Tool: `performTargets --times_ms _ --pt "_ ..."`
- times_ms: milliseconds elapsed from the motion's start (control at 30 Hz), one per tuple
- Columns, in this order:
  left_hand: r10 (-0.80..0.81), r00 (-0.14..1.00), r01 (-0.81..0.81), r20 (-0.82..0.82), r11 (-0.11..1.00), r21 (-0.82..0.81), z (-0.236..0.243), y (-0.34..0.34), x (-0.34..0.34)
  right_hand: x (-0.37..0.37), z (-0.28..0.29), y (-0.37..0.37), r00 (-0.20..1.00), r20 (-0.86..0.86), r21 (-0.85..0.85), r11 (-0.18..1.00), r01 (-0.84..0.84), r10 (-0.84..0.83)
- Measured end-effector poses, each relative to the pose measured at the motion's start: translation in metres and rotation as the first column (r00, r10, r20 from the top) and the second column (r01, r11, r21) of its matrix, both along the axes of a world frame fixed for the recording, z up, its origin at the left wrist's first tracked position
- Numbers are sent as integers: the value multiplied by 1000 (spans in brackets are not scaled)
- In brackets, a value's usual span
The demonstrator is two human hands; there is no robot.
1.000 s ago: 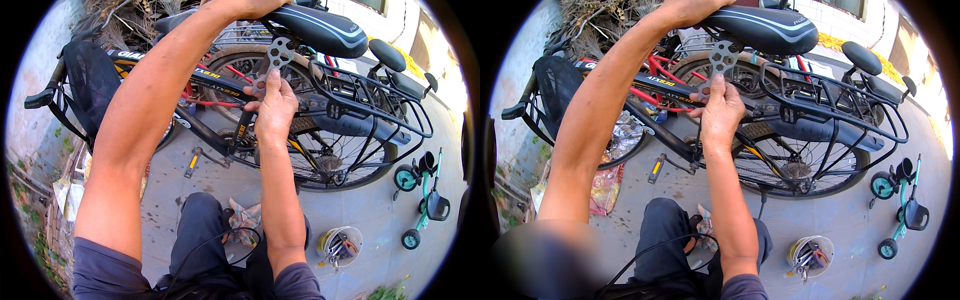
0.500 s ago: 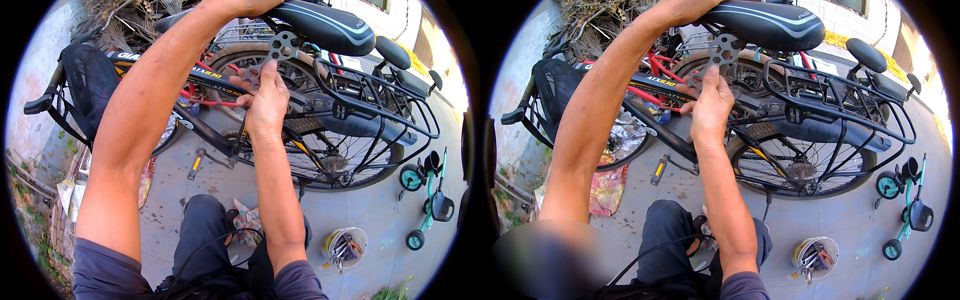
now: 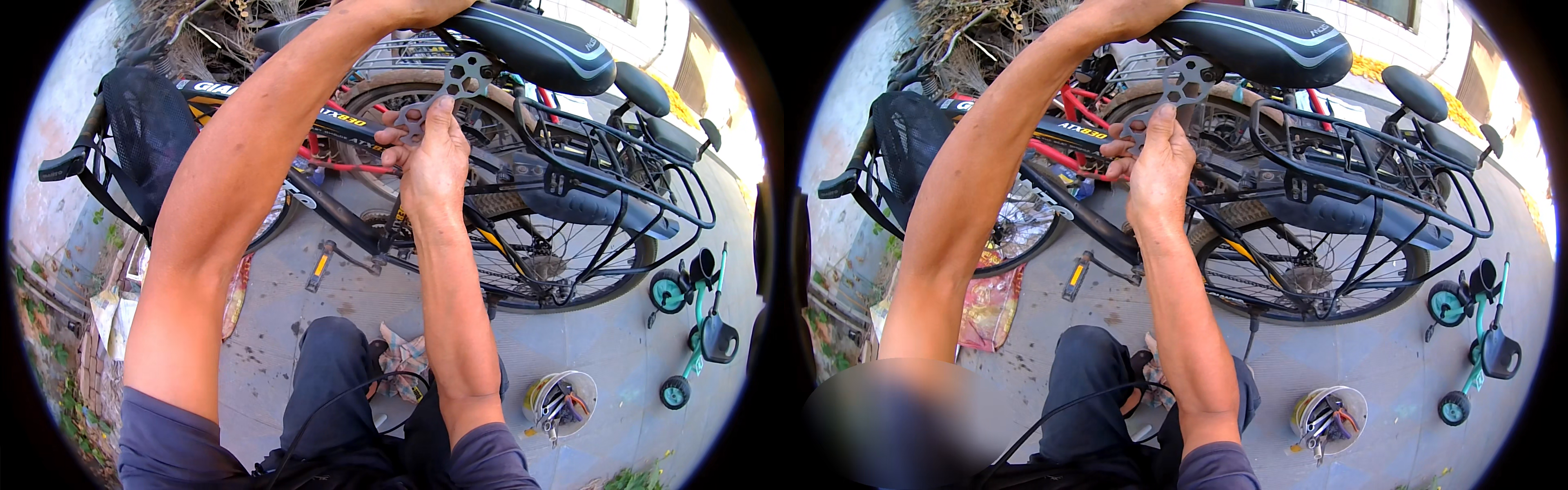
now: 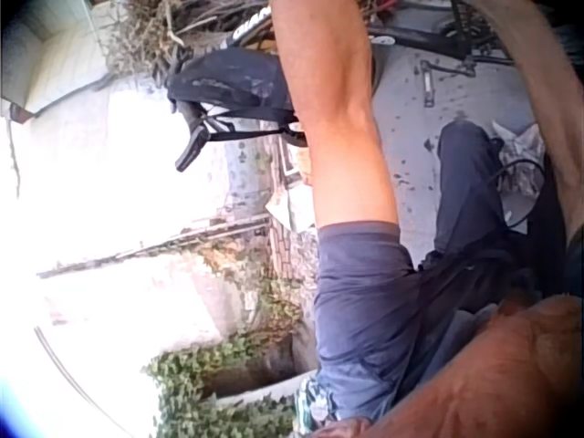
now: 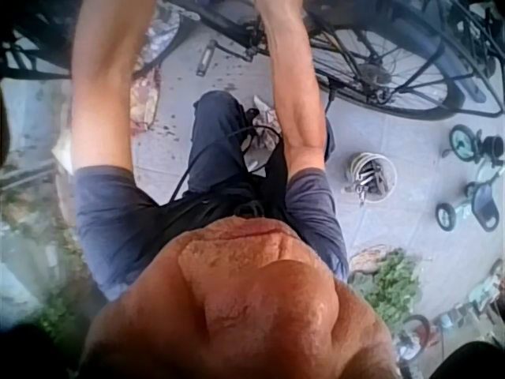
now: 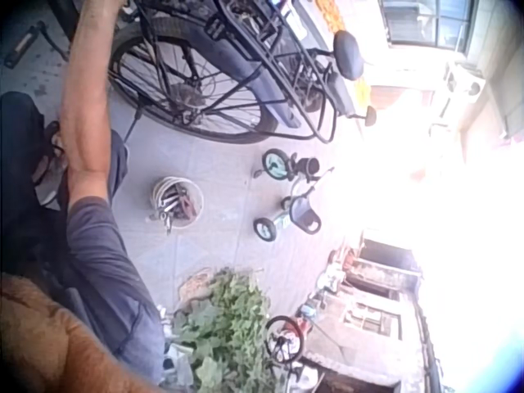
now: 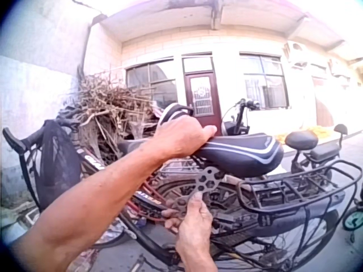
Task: The person uses a multi-tool to tighten a bolt on the bicycle seat post. They then use a cloth to wipe the bicycle frame and the rear wheel area.
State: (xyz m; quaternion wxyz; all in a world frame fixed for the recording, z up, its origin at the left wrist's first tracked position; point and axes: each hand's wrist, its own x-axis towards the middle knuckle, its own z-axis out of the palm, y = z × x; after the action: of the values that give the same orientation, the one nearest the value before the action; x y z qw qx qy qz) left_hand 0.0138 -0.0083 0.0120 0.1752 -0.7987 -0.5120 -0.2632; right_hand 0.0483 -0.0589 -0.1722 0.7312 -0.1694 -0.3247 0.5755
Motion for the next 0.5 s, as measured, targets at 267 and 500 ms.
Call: performTargets --times_ms 267,500 --pt "-48 994 53 -94 998 47 -2 8 -4 -5 2 -1 999 -46 -14 1000 -14 13" --pt "-26 999 27 -40 999 29 -2 1 -3 -21 12 0 970 -226 51 995 -83 93"
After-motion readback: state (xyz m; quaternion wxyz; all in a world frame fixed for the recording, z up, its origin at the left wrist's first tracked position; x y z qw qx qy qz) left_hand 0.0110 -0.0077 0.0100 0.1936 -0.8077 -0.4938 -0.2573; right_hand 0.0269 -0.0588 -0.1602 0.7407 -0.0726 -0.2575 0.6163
